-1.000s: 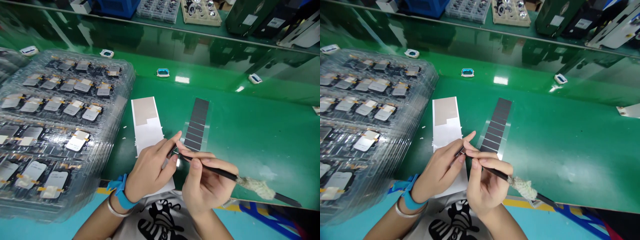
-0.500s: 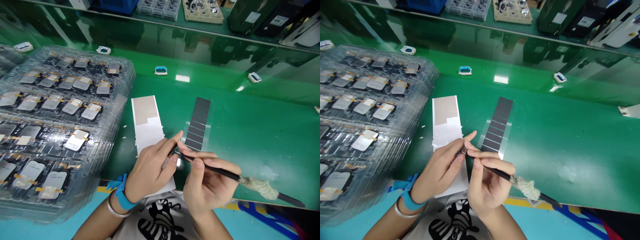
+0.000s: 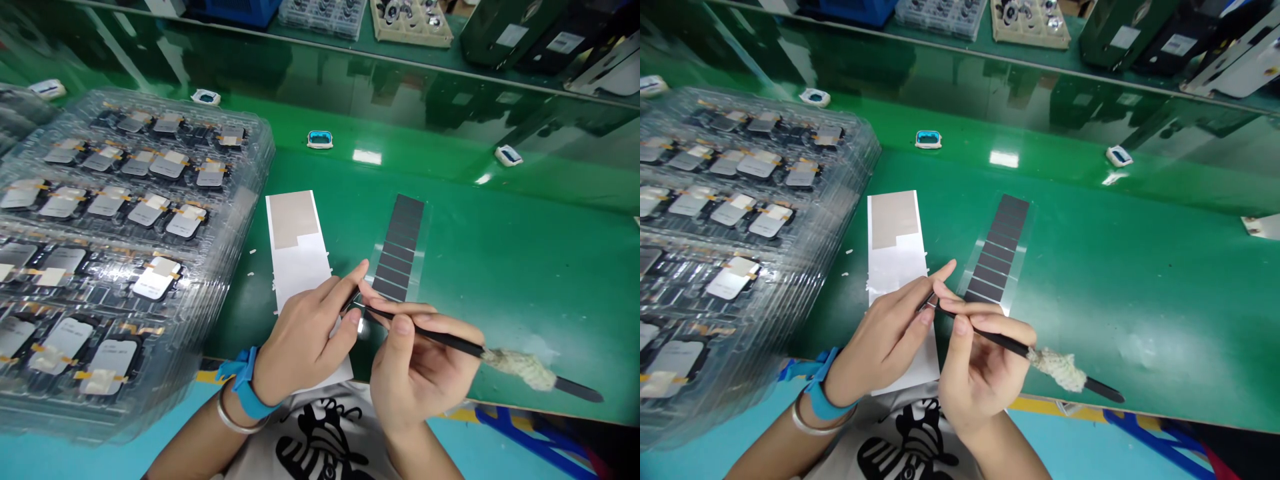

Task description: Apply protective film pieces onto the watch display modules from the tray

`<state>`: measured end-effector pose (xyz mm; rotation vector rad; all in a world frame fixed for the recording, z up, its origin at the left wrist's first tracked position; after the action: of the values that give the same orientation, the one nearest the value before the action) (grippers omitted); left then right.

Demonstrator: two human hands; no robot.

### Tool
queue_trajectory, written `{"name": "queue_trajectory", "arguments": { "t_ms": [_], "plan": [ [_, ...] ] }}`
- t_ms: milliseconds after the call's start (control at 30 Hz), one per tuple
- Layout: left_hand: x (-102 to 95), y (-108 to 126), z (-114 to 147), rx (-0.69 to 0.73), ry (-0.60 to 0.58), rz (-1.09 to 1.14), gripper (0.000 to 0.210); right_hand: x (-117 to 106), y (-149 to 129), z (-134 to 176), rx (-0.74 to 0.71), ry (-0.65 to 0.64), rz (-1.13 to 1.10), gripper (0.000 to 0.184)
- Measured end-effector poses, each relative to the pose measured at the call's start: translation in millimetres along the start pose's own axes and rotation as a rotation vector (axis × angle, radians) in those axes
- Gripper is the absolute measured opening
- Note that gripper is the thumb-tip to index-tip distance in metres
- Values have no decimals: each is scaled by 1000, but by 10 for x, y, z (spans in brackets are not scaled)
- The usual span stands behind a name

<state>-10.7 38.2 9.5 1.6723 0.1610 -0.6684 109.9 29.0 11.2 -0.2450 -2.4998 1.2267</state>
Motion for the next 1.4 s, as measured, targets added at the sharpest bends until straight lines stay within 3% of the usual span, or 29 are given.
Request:
{"name": "queue_trajectory", "arguments": {
  "t_ms": [1400],
  "plan": [
    [-11,-2,4,8,-19,44,51,-27,-29,4,-48,-97,21,27]
  ]
}}
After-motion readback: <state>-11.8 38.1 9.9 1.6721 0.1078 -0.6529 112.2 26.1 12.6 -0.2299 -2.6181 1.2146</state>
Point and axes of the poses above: each hand's wrist, its own z-axis away from the middle knuckle, its own x-axis out of the palm, y = z × x, the point moved 2 cm from there along -z, towards the middle knuckle, and after that the axes turned 3 degrees about -x, right-handed, at the moved point
